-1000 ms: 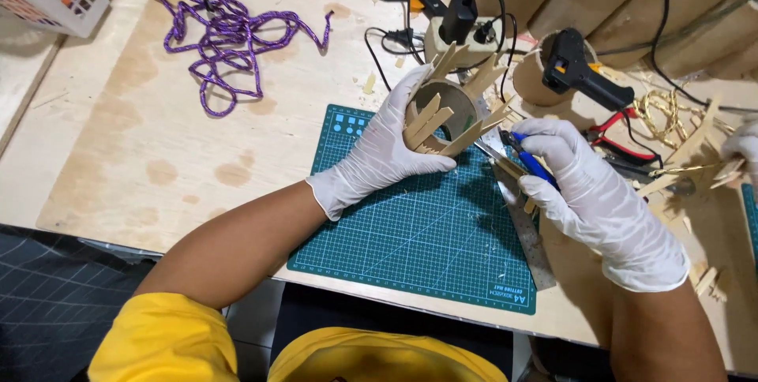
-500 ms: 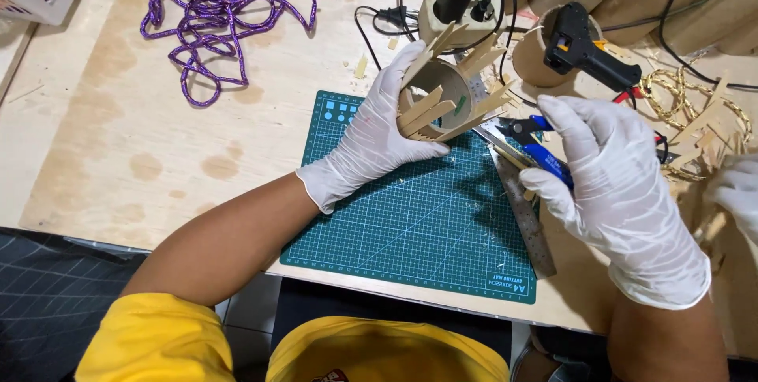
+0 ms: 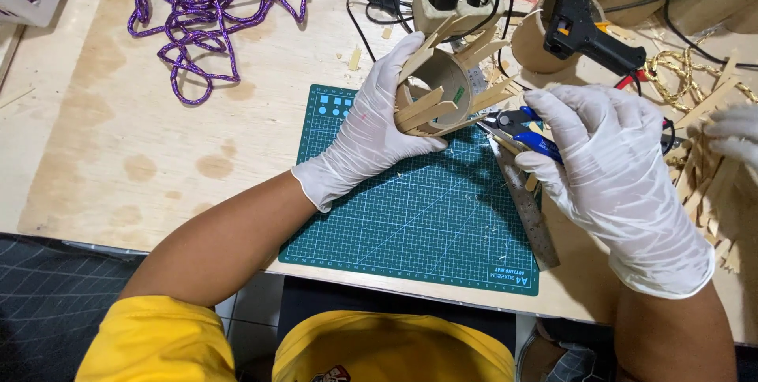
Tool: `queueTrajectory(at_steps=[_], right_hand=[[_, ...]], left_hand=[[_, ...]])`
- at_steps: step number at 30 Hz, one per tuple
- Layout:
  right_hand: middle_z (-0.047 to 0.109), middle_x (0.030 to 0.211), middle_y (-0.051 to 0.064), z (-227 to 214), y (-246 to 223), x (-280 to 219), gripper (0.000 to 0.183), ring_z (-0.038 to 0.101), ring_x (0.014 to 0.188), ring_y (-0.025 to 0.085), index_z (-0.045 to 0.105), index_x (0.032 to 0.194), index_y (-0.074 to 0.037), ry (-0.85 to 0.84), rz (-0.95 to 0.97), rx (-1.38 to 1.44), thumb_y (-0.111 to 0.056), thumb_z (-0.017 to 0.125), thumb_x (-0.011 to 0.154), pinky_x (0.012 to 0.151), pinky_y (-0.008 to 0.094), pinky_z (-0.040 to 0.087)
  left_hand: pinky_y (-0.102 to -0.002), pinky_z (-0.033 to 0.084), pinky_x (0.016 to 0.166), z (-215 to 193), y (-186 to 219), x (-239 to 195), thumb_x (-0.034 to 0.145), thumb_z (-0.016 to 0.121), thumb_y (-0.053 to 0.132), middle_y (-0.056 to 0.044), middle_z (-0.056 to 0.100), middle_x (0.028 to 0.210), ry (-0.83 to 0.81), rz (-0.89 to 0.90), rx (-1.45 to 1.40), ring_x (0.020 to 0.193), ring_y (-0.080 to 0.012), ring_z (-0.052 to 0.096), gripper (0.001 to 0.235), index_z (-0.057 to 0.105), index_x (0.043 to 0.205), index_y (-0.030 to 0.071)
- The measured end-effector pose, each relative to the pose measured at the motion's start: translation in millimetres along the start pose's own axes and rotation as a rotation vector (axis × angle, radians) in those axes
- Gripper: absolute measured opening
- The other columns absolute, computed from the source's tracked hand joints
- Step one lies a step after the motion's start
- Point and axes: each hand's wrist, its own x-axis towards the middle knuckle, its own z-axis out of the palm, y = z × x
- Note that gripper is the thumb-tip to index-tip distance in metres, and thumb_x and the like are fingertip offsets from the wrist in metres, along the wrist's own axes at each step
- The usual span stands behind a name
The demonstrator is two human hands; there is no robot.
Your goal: Trimming and gluing wooden sticks to a cylindrical base to create a decorative item
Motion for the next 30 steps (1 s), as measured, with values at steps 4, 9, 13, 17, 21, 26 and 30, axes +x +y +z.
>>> queueTrajectory(at_steps=[4,9,13,17,21,26,30], right_hand=[[0.063,0.143,0.018,0,0,-1,0.059,0.061,0.122,0.04,0.053,0.153,-0.007,0.03,-0.014,0.021,-0.047,0.048,0.11,0.105,0.054,0.043],[0.066,0.14,0.014,1,1,-2,0.054,0.062,0.118,0.037,0.056,0.153,-0.011,0.027,-0.004,-0.037,-0.045,0.056,0.111,0.1,0.05,0.045],[0.066,0.138,0.013,3,2,-4,0.053,0.063,0.115,0.037,0.056,0.153,-0.014,0.023,0.01,-0.043,-0.047,0.051,0.113,0.099,0.05,0.044],[0.068,0.137,0.017,1,1,-2,0.052,0.062,0.11,0.039,0.059,0.151,-0.013,0.043,0.021,-0.03,-0.047,0.051,0.113,0.097,0.054,0.046],[0.07,0.128,0.018,-3,-2,5,0.049,0.061,0.101,0.038,0.065,0.147,-0.009,0.027,0.015,-0.058,-0.045,0.055,0.114,0.089,0.052,0.051],[0.069,0.132,0.014,3,0,7,0.052,0.064,0.109,0.036,0.059,0.155,-0.015,-0.019,0.01,-0.174,-0.037,0.065,0.109,0.096,0.05,0.047],[0.07,0.122,0.009,3,0,19,0.068,0.07,0.098,0.03,0.059,0.156,-0.017,-0.024,-0.045,-0.29,-0.032,0.084,0.095,0.089,0.044,0.054]], left_hand=[[-0.05,0.031,0.134,0,0,-1,0.075,0.101,0.036,-0.015,0.031,0.168,-0.011,0.01,-0.023,0.158,-0.0347,0.034,0.118,0.023,0.16,0.011],[-0.052,0.032,0.134,1,-2,-2,0.075,0.101,0.04,-0.013,0.03,0.169,-0.005,0.007,-0.003,0.158,-0.0338,0.035,0.119,0.023,0.161,0.013],[-0.052,0.034,0.133,1,-2,-3,0.076,0.099,0.043,-0.013,0.032,0.168,0.004,0.026,0.023,0.156,-0.0339,0.038,0.118,0.023,0.161,0.013],[-0.051,0.038,0.13,1,-4,-4,0.076,0.101,0.044,-0.011,0.033,0.169,0.029,0.047,0.062,0.153,-0.0329,0.042,0.119,0.023,0.162,0.016],[-0.049,0.042,0.126,1,-6,-5,0.074,0.104,0.046,-0.009,0.035,0.168,0.059,0.053,0.12,0.147,-0.031,0.047,0.124,0.023,0.163,0.018],[-0.048,0.042,0.123,1,-10,-6,0.073,0.107,0.042,-0.008,0.033,0.17,0.068,0.016,0.122,0.143,-0.0294,0.049,0.127,0.022,0.164,0.02],[-0.049,0.042,0.125,2,-15,-5,0.072,0.108,0.043,-0.008,0.033,0.169,0.082,0.029,0.116,0.144,-0.0288,0.049,0.128,0.022,0.163,0.019]])
